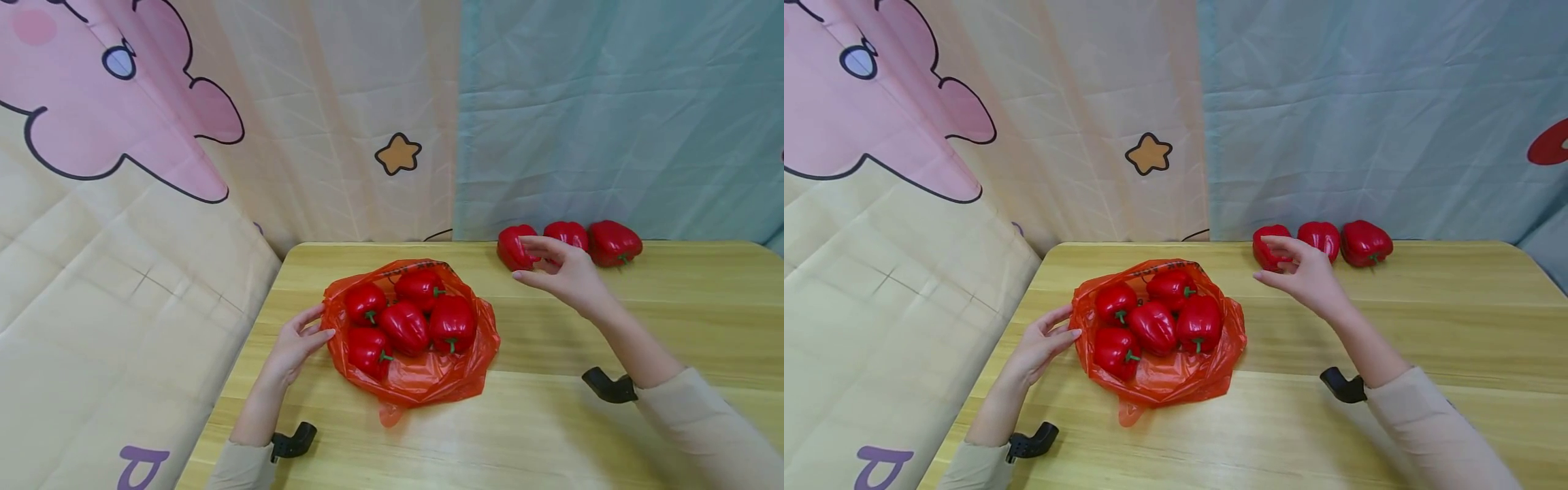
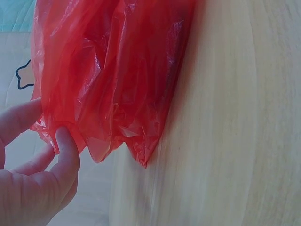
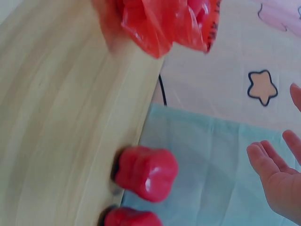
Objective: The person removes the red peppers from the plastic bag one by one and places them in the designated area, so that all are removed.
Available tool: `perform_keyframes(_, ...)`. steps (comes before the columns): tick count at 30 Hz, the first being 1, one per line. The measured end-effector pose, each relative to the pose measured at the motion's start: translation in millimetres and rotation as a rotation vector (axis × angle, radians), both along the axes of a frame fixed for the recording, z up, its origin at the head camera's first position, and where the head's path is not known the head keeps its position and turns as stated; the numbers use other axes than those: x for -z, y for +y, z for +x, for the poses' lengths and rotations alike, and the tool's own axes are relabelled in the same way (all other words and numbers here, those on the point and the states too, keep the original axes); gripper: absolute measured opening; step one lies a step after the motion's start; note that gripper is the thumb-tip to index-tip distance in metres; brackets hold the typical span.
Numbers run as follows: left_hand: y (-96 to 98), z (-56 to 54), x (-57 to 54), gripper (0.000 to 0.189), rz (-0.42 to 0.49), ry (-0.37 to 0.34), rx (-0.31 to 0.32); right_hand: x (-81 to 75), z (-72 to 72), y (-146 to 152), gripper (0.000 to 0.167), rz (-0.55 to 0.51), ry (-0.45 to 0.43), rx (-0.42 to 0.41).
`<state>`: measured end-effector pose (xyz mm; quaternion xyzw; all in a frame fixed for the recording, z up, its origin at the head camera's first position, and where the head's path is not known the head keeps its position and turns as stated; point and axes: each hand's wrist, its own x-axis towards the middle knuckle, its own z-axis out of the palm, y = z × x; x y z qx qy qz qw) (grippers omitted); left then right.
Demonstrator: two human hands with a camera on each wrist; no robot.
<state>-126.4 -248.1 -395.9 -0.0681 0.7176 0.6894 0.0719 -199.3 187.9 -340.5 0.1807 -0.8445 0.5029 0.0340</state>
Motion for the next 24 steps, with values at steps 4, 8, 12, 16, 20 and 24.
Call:
perform_keyframes(4,0.0,0.0,0.2,0.058,0.0,-0.005,-0.003,4.1,3.5,-15,0.059,-0.019,-0.027,-0.052)
perform_keyframes(8,0.5,0.0,0.1,0.059,0.0,-0.013,-0.009,10.3,4.8,-30,0.059,-0.036,-0.04,-0.106)
perform_keyframes(12,1.2,0.1,0.3,0.059,0.004,-0.019,-0.013,18.3,5.7,-43,0.058,-0.046,-0.047,-0.158)
perform_keyframes(16,1.3,0.3,1.1,0.058,0.008,-0.018,-0.012,24.8,8.1,-53,0.057,-0.056,-0.078,-0.19)
perform_keyframes(20,0.8,0.3,1.4,0.058,0.011,-0.008,-0.005,29.6,10.1,-60,0.057,-0.072,-0.104,-0.217)
perform_keyframes(24,0.4,-0.1,1.4,0.058,0.014,0.002,-0.001,33.6,11.0,-65,0.057,-0.088,-0.103,-0.248)
